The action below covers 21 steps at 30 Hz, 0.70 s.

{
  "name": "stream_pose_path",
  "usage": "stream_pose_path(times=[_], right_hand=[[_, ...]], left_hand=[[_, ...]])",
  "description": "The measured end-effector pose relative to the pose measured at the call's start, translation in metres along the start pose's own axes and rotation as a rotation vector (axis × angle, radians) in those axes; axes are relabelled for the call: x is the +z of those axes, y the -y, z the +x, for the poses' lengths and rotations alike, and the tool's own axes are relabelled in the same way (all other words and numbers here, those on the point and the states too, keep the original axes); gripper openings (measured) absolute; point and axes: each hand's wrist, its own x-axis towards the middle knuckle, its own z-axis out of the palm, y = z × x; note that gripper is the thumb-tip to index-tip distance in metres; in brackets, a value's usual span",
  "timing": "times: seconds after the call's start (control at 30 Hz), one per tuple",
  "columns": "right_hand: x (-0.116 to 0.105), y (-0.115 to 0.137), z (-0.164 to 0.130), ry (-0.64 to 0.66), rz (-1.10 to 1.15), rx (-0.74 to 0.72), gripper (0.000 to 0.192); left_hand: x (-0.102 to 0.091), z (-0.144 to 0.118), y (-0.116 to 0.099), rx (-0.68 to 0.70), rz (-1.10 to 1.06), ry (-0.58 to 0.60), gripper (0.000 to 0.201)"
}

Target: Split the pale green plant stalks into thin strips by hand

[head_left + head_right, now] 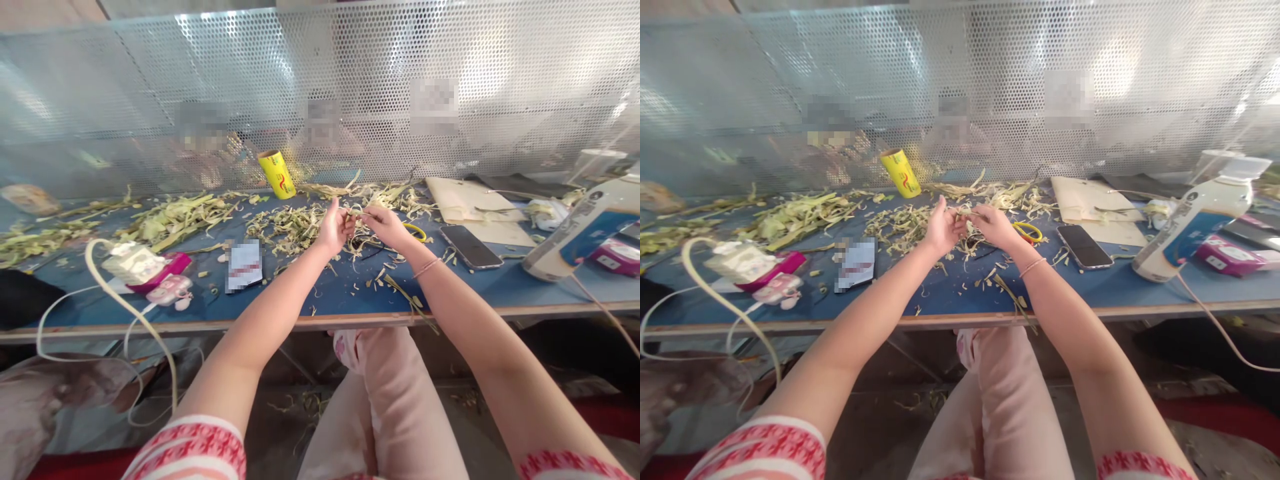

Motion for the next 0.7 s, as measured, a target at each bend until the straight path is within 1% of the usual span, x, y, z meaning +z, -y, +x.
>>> stream_pose_path(times=[0.1, 0.23, 0.3, 0.37, 0.43, 0.47, 0.53, 0.6, 0.7], right_hand=[[-0.002, -0.005, 0.002, -0.034, 0.026, -0.035, 0.024], [-0.003, -0.01, 0.003, -0.054, 0.002, 0.008, 0.018], [-0.004, -0.01, 0.002, -0.12, -0.092, 0.002, 0.019], [-0.005, -0.01, 0.001, -0.229, -0.247, -0.039, 0.021], [-0.006, -0.009, -0.001, -0.318, -0.392, -0.078, 0.021], [-0.007, -0.008, -0.002, -0.34, -0.442, -0.089, 0.02], [-0.007, -0.005, -0.004, -0.344, -0.502, -0.107, 0.018], [-0.006, 0.0, -0.005, -0.318, -0.526, -0.135, 0.018], [-0.003, 0.009, -0.007, -0.215, -0.473, -0.202, 0.019]], left_hand=[[0.004, 0.0, 0.003, 0.019, -0.03, -0.033, 0.053], [0.003, 0.0, 0.004, 0.061, -0.02, -0.069, 0.044], [0.002, 0.001, 0.005, 0.085, -0.011, -0.082, 0.038], [0.001, 0.003, 0.005, 0.122, 0.019, -0.094, 0.034], [0.001, 0.004, 0.007, 0.167, 0.062, -0.114, 0.033], [0.0, 0.005, 0.008, 0.189, 0.08, -0.126, 0.033], [-0.002, 0.007, 0.011, 0.217, 0.105, -0.156, 0.033], [-0.005, 0.01, 0.014, 0.238, 0.126, -0.193, 0.033], [-0.007, 0.012, 0.016, 0.246, 0.171, -0.246, 0.028]])
